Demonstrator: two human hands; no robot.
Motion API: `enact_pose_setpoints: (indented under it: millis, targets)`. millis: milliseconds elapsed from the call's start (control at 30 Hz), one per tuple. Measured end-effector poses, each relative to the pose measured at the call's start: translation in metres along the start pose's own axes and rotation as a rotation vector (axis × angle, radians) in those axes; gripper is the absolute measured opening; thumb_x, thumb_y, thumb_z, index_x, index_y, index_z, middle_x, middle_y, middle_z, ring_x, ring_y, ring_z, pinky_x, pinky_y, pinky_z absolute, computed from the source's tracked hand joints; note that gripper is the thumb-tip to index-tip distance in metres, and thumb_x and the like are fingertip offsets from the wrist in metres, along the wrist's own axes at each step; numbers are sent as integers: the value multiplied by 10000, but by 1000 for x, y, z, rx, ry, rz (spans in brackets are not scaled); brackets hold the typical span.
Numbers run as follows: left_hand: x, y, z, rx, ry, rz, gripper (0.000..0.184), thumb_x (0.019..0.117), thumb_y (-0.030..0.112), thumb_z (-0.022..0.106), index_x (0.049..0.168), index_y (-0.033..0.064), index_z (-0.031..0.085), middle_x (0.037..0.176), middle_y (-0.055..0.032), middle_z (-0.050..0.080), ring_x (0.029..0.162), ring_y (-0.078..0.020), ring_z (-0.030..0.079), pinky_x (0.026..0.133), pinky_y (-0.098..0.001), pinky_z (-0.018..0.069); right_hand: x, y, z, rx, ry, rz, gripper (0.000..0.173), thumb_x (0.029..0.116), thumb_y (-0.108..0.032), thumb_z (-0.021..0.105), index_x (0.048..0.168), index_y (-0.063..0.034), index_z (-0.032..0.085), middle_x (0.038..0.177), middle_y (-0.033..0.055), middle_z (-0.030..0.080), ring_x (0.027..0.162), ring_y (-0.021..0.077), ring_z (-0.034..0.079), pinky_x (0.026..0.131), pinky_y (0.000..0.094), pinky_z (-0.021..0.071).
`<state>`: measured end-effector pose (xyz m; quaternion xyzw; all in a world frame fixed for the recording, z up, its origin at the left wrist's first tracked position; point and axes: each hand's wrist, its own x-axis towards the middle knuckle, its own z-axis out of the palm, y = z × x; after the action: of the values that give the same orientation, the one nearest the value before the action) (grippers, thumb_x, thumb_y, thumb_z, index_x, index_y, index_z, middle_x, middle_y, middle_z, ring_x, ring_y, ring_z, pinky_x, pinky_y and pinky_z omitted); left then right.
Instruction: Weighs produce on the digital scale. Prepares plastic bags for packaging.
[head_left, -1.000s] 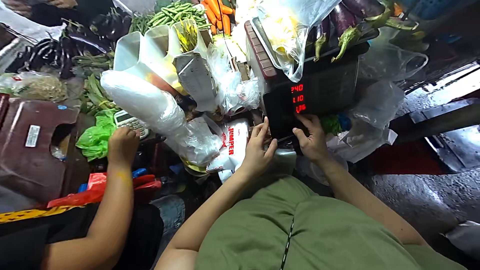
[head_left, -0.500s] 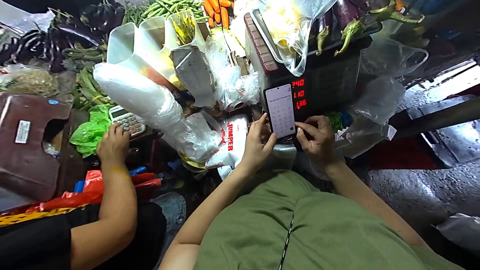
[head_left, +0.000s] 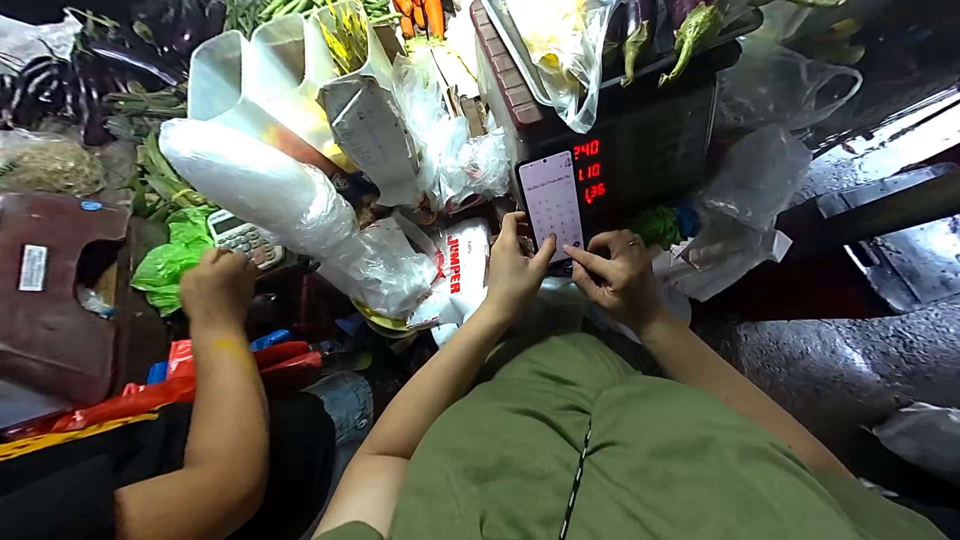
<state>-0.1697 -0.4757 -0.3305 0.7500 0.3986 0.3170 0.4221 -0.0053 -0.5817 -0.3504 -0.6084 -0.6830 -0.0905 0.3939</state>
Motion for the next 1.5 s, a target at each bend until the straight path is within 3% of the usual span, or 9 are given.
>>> enact_pose_setpoints:
  millis: [267,433,700,833,967,1100,1167,1267,1500]
  targets:
    - [-3,-8,-6,-127,-12,14,580,887,121,704,1391,32,431,1202,-128,588,681,-112,629,592,-275,569,-2,0,12,8,-74,-3,282,987,-278,592,1149,-183,803,914,116,664,862,273,628,778,447,499]
    - [-8,-7,-16,-122,90,104,679,884,201,718,1454,48,383,1351,-144,515,959,-153,645,715,-299,579,12,5,-20,143,93,176,278,988,-217,602,1173,-110,779,989,120,677,943,239,636,839,418,536]
    - [49,76,-55,247,162,539,550,901,320,742,1355,47,594,1347,-170,549,1172,-244,591,907,-386,559,112,45,-123,-47,396,325,399,1043,-226,541,1370,-3,588,1053,156,661,874,175,649,775,313,560]
    - [80,105,-37,279,108,448,574,927,438,708,1394,120,608,1387,-161,548,1229,-308,565,973,-503,513,167,69,-140,-104,354,465,589,992,-361,622,1468,-45,477,1301,231,585,1094,352,619,870,494,537]
    - [92,103,-16,163,194,560,161,951,259,674,948,128,767,1220,-109,662,1207,-274,568,1013,-449,472,200,88,-154,-251,333,473,565,950,-471,669,1325,-49,641,1201,296,619,1088,490,603,905,674,477]
    - [91,100,-9,111,146,694,121,972,190,639,968,113,733,1055,-39,711,1201,-200,601,1089,-458,419,225,131,-179,-162,22,504,497,979,-387,685,1296,-5,666,1266,347,603,1215,550,545,1020,745,377]
    - [94,100,-8,84,110,700,131,986,180,631,1036,110,729,1023,-31,702,1159,-172,613,1097,-430,419,246,153,-188,55,-260,639,484,1037,-344,623,1384,-8,592,1241,244,656,1113,354,644,967,569,502]
    - [102,103,-7,-12,74,686,224,990,169,640,1193,122,724,1015,-50,680,1038,-149,627,1003,-375,490,267,163,-193,432,-482,800,311,1098,-265,479,1294,-51,591,884,25,688,662,62,647,560,216,534]
    - [111,120,-10,91,106,716,350,1023,210,600,1360,131,653,898,-63,625,860,-145,606,835,-296,516,273,151,-195,736,-488,766,367,1118,-371,377,1055,-126,642,791,-28,705,673,60,685,557,189,553]
